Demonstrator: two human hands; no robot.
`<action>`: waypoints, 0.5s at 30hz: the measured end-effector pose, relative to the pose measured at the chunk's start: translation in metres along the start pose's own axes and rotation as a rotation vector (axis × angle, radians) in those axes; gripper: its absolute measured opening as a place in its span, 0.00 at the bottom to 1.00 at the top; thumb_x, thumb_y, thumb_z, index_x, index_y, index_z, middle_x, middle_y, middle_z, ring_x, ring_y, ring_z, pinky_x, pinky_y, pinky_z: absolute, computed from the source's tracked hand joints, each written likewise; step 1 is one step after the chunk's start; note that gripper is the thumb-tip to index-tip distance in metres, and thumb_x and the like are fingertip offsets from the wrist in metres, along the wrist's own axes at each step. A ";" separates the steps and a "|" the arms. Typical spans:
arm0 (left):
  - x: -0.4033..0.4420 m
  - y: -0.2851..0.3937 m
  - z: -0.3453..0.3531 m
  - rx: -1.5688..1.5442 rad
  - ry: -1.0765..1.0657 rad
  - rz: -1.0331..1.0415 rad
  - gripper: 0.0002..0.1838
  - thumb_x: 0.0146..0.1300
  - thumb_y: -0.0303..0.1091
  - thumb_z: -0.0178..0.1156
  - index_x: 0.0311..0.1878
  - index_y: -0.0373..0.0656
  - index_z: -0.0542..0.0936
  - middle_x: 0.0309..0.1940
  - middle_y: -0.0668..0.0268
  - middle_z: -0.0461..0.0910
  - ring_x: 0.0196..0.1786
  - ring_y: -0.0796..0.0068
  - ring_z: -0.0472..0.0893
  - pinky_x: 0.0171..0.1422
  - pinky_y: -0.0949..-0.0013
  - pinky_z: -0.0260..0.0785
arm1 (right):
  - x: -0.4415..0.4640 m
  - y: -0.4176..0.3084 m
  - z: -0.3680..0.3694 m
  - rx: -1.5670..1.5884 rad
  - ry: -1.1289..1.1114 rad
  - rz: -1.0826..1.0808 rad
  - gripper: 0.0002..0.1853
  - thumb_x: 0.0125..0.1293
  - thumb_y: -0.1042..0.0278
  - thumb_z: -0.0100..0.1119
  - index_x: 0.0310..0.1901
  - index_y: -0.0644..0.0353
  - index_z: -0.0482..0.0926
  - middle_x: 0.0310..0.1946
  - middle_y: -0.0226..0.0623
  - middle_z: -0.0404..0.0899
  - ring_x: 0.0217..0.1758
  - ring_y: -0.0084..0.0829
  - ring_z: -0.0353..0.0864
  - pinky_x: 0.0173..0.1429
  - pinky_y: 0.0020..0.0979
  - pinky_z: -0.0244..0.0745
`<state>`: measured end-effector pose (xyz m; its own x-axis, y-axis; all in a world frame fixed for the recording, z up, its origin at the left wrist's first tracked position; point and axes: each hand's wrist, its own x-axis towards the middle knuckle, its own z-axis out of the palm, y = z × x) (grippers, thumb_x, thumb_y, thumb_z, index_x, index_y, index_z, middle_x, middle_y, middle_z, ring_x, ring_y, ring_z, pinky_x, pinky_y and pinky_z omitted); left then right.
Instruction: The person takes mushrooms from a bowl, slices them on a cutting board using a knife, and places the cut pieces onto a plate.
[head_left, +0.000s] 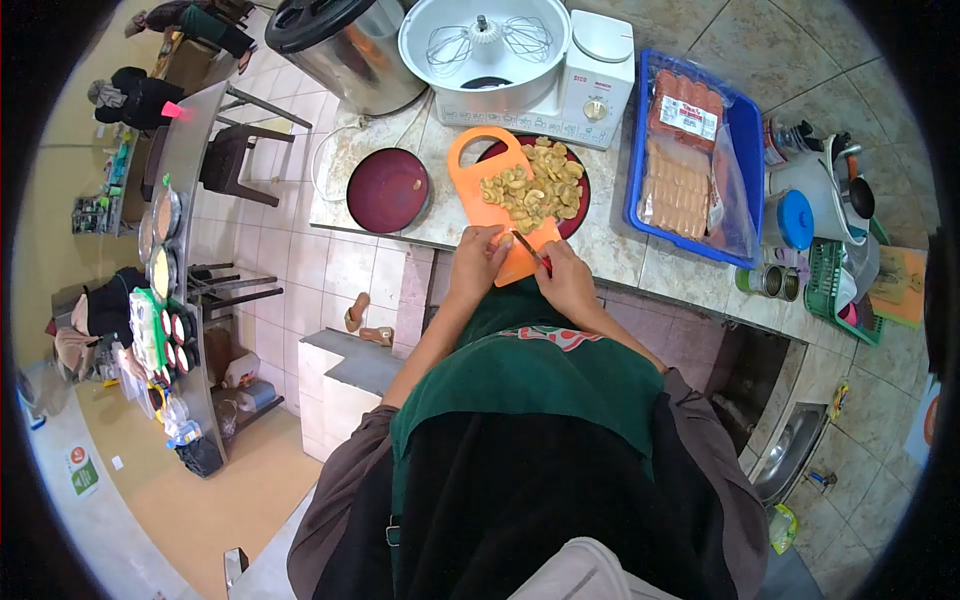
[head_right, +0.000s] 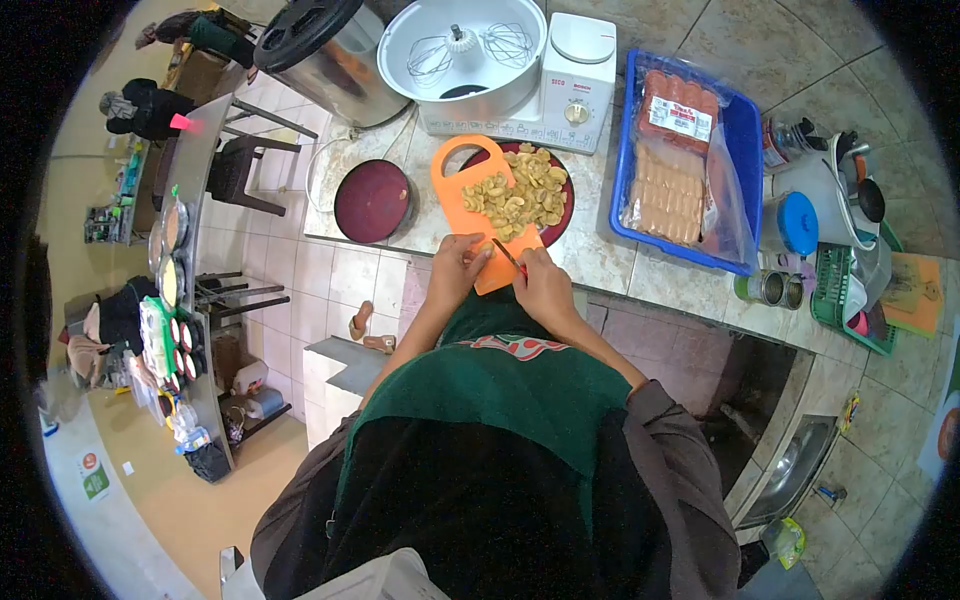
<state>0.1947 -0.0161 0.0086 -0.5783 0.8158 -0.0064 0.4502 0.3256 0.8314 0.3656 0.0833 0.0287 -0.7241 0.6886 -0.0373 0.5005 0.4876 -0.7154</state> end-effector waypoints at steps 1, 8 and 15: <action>0.000 0.006 -0.001 0.000 0.011 -0.010 0.15 0.65 0.34 0.70 0.54 0.44 0.86 0.45 0.55 0.81 0.37 0.65 0.86 0.43 0.63 0.82 | 0.000 0.000 0.000 -0.005 0.007 0.000 0.10 0.61 0.72 0.62 0.43 0.60 0.75 0.39 0.47 0.77 0.36 0.53 0.83 0.41 0.51 0.79; 0.005 0.011 0.000 0.168 -0.111 -0.151 0.12 0.68 0.40 0.67 0.47 0.44 0.84 0.37 0.54 0.82 0.37 0.58 0.86 0.41 0.56 0.79 | -0.001 0.001 -0.004 -0.031 0.028 0.015 0.09 0.62 0.72 0.61 0.43 0.59 0.74 0.39 0.46 0.76 0.36 0.54 0.83 0.40 0.51 0.79; 0.006 0.022 -0.001 0.251 -0.009 -0.044 0.13 0.67 0.37 0.67 0.50 0.43 0.84 0.40 0.55 0.83 0.39 0.60 0.87 0.44 0.59 0.80 | -0.003 -0.003 -0.004 -0.012 0.004 0.046 0.09 0.63 0.71 0.60 0.44 0.59 0.74 0.40 0.47 0.76 0.36 0.54 0.83 0.42 0.51 0.78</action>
<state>0.2004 -0.0050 0.0271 -0.5954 0.8021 -0.0457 0.5803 0.4687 0.6660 0.3677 0.0821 0.0337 -0.6982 0.7128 -0.0666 0.5386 0.4618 -0.7048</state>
